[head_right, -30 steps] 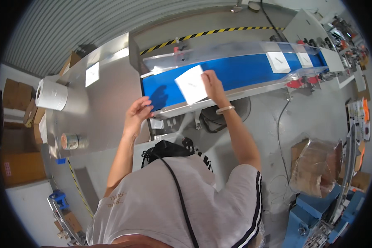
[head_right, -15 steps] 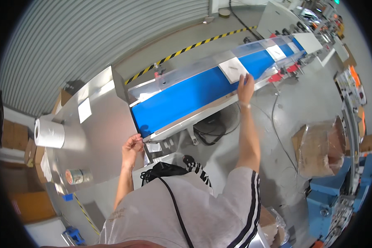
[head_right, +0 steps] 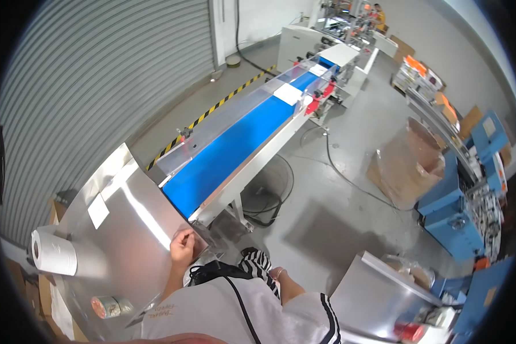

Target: Sorting and placing stacks of paper napkins onto a moving conveyor belt in a production facility.

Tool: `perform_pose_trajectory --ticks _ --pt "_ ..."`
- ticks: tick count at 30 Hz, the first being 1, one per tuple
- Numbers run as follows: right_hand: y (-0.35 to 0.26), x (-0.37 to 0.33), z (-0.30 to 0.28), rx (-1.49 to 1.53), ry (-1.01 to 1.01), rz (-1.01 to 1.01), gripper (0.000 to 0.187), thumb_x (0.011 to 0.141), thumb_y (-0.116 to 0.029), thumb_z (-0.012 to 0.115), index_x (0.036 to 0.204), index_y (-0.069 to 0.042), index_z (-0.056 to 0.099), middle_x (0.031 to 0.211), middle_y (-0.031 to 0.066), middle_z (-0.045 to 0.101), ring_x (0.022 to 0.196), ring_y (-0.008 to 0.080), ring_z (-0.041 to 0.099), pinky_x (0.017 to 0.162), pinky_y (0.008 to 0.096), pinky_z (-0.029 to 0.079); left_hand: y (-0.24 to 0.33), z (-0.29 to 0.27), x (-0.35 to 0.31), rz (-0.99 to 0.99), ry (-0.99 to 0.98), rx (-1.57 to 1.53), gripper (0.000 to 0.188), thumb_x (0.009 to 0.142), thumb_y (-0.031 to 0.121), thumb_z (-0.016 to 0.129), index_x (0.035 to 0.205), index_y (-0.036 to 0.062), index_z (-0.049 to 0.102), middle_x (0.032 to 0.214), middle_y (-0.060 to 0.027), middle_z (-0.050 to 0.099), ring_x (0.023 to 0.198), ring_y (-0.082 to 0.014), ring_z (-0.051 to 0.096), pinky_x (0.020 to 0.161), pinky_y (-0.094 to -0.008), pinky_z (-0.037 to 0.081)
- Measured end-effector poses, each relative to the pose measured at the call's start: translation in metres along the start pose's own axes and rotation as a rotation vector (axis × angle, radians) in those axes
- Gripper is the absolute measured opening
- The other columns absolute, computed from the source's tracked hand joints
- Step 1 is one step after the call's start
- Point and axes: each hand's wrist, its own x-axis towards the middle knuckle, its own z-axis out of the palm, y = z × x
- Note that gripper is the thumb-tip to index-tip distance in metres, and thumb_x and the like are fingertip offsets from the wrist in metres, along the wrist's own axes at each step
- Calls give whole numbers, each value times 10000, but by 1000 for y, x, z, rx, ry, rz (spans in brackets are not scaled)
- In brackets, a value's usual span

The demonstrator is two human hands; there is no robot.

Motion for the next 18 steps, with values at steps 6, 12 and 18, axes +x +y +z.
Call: perform_pose_trajectory --ticks 6,12,18 --pt "-109 -56 1 1139 289 117 147 821 -171 545 733 -68 600 636 54 564 498 158 539 431 302 461 0 -38 -54 449 -162 605 496 747 274 715 1180 63 595 1308 -195 493 1245 -379 418 1036 -495 303" --pt "-190 -93 59 747 351 -40 403 785 -380 605 1033 -76 693 1036 150 680 992 299 636 887 372 479 -15 -45 -55 596 -327 728 704 742 394 685 1334 82 464 1398 -235 376 1324 -427 284 1069 -562 196" --pt "-165 -70 180 877 109 -346 442 753 -443 645 1039 -110 690 968 80 694 874 199 631 785 350 495 5 -31 -66 711 -343 901 767 738 402 664 1378 72 401 1394 -268 360 1321 -442 275 1073 -570 187"
